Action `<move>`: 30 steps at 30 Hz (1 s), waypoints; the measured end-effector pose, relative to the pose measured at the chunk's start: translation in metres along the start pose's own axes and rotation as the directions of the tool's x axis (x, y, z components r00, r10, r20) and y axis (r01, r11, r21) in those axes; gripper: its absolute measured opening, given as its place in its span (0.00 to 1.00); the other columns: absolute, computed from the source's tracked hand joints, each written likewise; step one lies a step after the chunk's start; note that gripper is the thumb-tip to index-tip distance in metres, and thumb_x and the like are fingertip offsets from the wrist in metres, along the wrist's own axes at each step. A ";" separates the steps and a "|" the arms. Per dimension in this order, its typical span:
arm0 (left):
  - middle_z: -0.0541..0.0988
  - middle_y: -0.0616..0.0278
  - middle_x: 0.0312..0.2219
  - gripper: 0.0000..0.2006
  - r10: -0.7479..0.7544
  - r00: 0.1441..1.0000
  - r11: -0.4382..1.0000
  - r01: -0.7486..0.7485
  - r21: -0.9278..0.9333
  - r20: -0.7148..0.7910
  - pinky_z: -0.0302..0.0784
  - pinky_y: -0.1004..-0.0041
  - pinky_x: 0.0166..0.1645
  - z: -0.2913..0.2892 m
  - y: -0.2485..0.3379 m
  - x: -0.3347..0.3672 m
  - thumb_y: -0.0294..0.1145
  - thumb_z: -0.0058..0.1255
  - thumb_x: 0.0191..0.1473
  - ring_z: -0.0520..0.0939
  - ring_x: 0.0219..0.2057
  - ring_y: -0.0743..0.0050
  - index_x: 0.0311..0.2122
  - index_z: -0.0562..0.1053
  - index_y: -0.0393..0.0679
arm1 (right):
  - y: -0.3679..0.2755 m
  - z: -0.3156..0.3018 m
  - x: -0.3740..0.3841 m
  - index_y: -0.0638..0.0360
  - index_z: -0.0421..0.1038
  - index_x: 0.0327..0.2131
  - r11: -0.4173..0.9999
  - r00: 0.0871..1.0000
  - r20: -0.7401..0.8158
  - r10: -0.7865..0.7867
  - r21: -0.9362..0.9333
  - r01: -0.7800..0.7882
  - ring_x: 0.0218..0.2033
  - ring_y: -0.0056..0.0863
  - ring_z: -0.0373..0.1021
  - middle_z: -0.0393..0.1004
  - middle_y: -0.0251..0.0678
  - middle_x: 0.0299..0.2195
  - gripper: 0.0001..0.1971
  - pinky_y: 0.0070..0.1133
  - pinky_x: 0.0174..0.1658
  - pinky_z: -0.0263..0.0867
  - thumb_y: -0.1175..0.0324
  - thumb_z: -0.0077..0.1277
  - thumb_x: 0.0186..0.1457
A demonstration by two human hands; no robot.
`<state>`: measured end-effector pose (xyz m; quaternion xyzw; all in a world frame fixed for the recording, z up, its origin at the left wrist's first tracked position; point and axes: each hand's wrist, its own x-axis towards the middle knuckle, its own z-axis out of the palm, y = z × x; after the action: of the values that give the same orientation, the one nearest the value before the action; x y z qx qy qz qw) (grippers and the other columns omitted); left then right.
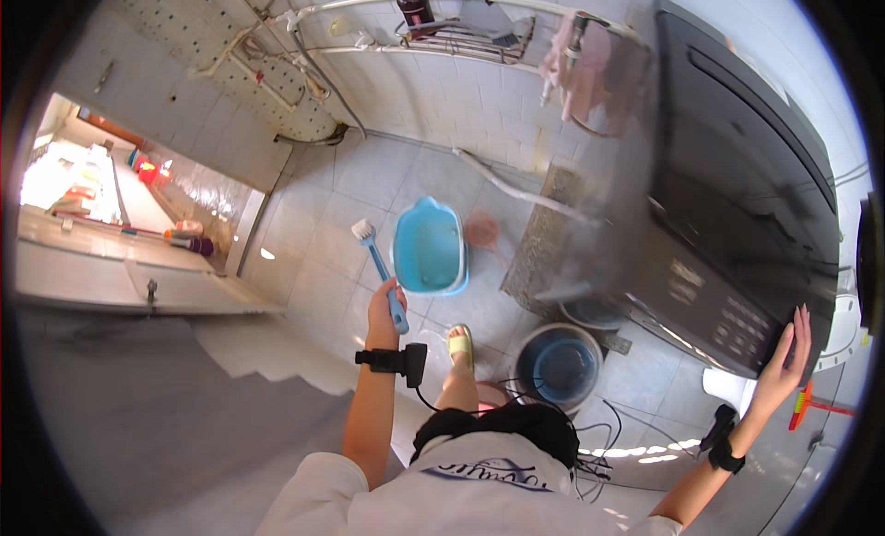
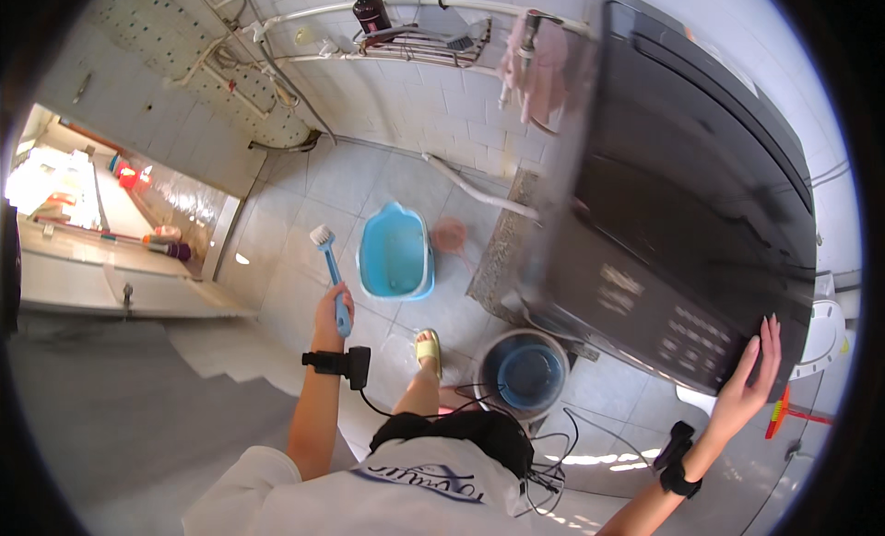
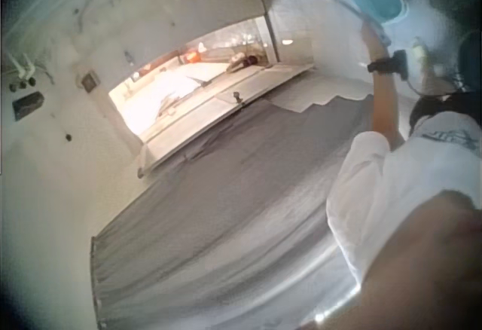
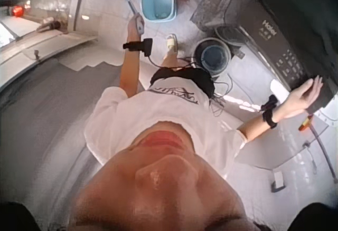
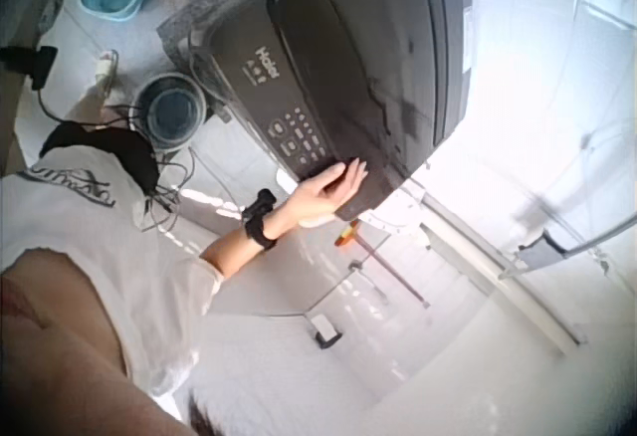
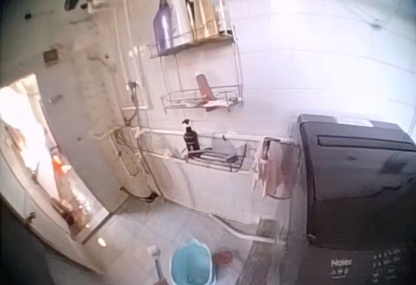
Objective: The person cleans the bathroom floor and surfaces using a brush and water, moving items aside and scrubbing different areas including around the toilet and near a washing machine.
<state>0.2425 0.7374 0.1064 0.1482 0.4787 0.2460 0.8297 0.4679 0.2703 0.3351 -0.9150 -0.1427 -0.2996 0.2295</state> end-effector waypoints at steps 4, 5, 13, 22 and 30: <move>0.66 0.64 0.16 0.06 -0.071 0.997 0.997 0.070 -0.010 -0.024 0.65 0.89 0.13 -0.002 0.036 0.055 0.25 0.45 0.43 0.67 0.12 0.83 0.24 0.61 0.37 | -0.015 0.023 -0.010 0.64 0.61 0.43 0.995 0.986 -0.135 0.096 -0.015 -0.099 0.50 0.29 0.51 0.59 0.37 0.47 0.16 0.22 0.52 0.44 0.66 0.33 0.53; 0.66 0.64 0.16 0.06 -0.058 0.998 0.998 0.059 0.005 -0.027 0.65 0.89 0.13 -0.005 0.043 0.063 0.25 0.46 0.42 0.67 0.12 0.84 0.24 0.61 0.37 | -0.021 0.022 -0.011 0.67 0.59 0.44 0.981 0.971 -0.147 0.190 0.060 -0.183 0.50 0.28 0.52 0.58 0.38 0.47 0.17 0.21 0.52 0.44 0.68 0.31 0.53; 0.65 0.64 0.15 0.07 -0.057 0.987 0.998 0.054 -0.023 -0.151 0.64 0.89 0.15 -0.073 0.082 0.110 0.26 0.47 0.42 0.67 0.12 0.84 0.24 0.61 0.38 | -0.004 0.024 -0.012 0.71 0.57 0.44 0.991 0.990 -0.085 0.114 0.073 -0.108 0.50 0.27 0.53 0.58 0.39 0.47 0.17 0.21 0.53 0.43 0.71 0.28 0.53; 0.66 0.64 0.16 0.06 -0.076 0.979 0.996 0.067 -0.056 -0.187 0.65 0.89 0.15 -0.110 0.092 0.102 0.26 0.45 0.42 0.68 0.13 0.84 0.24 0.61 0.39 | -0.009 0.025 -0.013 0.69 0.57 0.44 0.985 0.987 -0.115 0.115 0.140 -0.099 0.48 0.29 0.54 0.59 0.39 0.46 0.17 0.21 0.52 0.45 0.71 0.27 0.53; 0.66 0.65 0.15 0.04 -0.110 0.986 0.989 0.097 -0.109 -0.124 0.67 0.89 0.16 -0.094 0.100 0.085 0.23 0.44 0.43 0.67 0.13 0.83 0.24 0.62 0.39 | 0.001 0.023 -0.012 0.67 0.60 0.43 0.995 0.989 -0.124 0.082 0.067 -0.074 0.49 0.27 0.53 0.59 0.36 0.46 0.17 0.21 0.52 0.44 0.70 0.29 0.53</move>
<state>0.1700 0.8686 0.0457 0.0639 0.5253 0.2360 0.8150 0.4699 0.2800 0.3107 -0.8914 -0.1011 -0.3431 0.2782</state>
